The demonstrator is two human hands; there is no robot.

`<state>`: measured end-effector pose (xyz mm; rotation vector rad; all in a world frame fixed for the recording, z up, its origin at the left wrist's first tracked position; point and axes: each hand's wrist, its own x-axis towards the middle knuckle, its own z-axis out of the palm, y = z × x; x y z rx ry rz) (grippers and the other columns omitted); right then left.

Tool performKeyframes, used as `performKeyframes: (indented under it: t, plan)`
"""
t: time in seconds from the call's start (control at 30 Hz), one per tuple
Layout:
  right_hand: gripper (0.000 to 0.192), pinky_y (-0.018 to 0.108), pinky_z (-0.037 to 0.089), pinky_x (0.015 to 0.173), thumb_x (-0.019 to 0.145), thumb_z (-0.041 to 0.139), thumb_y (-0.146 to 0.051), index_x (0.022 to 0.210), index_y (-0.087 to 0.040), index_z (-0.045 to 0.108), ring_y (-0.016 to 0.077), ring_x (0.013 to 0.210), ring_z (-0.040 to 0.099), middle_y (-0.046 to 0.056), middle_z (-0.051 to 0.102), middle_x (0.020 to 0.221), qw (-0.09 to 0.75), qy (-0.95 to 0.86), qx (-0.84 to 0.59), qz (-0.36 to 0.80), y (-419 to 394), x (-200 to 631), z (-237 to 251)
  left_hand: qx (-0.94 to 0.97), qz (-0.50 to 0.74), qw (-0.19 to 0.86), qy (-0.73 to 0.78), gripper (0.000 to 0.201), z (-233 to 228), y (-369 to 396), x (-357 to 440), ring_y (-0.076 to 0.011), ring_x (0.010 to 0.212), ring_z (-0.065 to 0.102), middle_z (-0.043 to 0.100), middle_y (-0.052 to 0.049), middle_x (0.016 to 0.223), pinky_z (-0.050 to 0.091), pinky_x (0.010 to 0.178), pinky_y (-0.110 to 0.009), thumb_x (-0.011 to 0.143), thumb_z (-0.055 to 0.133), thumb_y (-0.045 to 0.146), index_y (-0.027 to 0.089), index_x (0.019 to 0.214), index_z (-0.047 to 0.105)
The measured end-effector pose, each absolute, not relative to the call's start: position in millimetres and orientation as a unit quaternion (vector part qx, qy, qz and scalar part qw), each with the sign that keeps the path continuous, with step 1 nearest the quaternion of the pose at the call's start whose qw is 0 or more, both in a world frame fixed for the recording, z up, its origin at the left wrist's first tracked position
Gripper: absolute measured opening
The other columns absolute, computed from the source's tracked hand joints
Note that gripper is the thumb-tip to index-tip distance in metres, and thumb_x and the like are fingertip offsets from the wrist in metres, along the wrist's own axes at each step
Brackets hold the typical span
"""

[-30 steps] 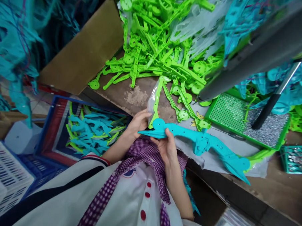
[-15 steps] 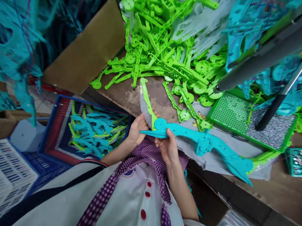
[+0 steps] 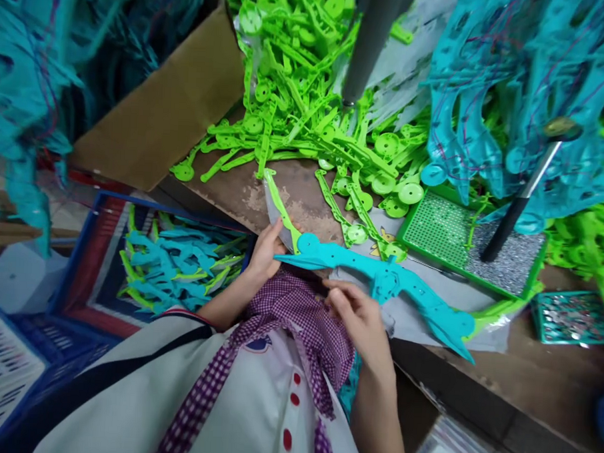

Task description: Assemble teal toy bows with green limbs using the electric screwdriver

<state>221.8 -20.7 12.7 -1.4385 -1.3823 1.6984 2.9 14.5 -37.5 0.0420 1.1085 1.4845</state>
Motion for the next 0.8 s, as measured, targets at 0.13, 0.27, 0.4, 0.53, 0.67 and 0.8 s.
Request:
performKeyframes:
  t: [0.13, 0.27, 0.4, 0.53, 0.67, 0.8]
  plan:
    - [0.022, 0.021, 0.045, 0.049, 0.092, 0.066, -0.038, 0.093, -0.018, 0.076, 0.0078, 0.053, 0.056, -0.001, 0.065, 0.067, 0.462, -0.523, -0.543, 0.467, 16.9, 214.4, 59.1, 0.020, 0.622, 0.610, 0.491, 0.034, -45.1, 22.5, -2.5, -0.0251, 0.101, 0.074, 0.078, -0.009, 0.092, 0.058, 0.091, -0.037, 0.084, 0.074, 0.046, 0.015, 0.099, 0.071]
    - [0.021, 0.021, 0.041, 0.045, 0.094, 0.061, -0.032, 0.091, -0.016, 0.073, 0.0063, 0.049, 0.055, -0.003, 0.064, 0.067, 0.666, -0.497, -0.458, 0.314, 54.2, 182.5, 86.6, 0.053, 0.630, 0.595, 0.496, 0.034, -47.7, 25.2, -2.7, -0.0251, 0.102, 0.074, 0.078, -0.008, 0.092, 0.059, 0.091, -0.036, 0.086, 0.072, 0.046, 0.016, 0.102, 0.070]
    - [0.028, 0.023, 0.048, 0.052, 0.086, 0.067, -0.041, 0.093, -0.014, 0.072, 0.0098, 0.059, 0.061, 0.000, 0.065, 0.070, 0.633, -0.480, -0.549, 0.257, 57.5, 210.5, 58.3, 0.074, 0.639, 0.585, 0.494, 0.040, -47.5, 20.5, -8.7, -0.0248, 0.101, 0.075, 0.078, -0.008, 0.089, 0.058, 0.093, -0.035, 0.082, 0.075, 0.049, 0.015, 0.103, 0.070]
    - [0.030, 0.031, 0.050, 0.056, 0.079, 0.064, -0.045, 0.091, -0.019, 0.071, 0.0151, 0.065, 0.063, 0.002, 0.065, 0.075, 0.599, -0.381, -0.689, 0.146, 34.4, 297.5, 14.1, 0.098, 0.639, 0.588, 0.487, 0.042, -47.6, 19.8, -20.7, -0.0251, 0.099, 0.075, 0.078, -0.008, 0.088, 0.059, 0.092, -0.036, 0.076, 0.080, 0.051, 0.016, 0.097, 0.070]
    - [0.032, 0.045, 0.055, 0.072, 0.074, 0.063, -0.049, 0.093, -0.023, 0.068, 0.0228, 0.080, 0.066, 0.009, 0.067, 0.097, 0.572, -0.359, -0.737, 0.007, 9.2, 369.4, -9.1, 0.102, 0.637, 0.573, 0.506, 0.039, -43.6, 27.6, -29.0, -0.0258, 0.099, 0.075, 0.078, -0.008, 0.085, 0.059, 0.091, -0.036, 0.078, 0.079, 0.051, 0.015, 0.092, 0.070]
    - [0.036, 0.049, 0.052, 0.088, 0.067, 0.068, -0.047, 0.092, -0.022, 0.064, 0.0276, 0.099, 0.065, 0.012, 0.064, 0.105, 0.488, -0.341, -0.802, 0.052, -9.3, 401.6, -35.1, 0.100, 0.633, 0.565, 0.520, 0.040, -41.3, 35.5, -38.9, -0.0247, 0.089, 0.077, 0.077, -0.007, 0.082, 0.060, 0.089, -0.037, 0.078, 0.078, 0.050, 0.014, 0.093, 0.071]
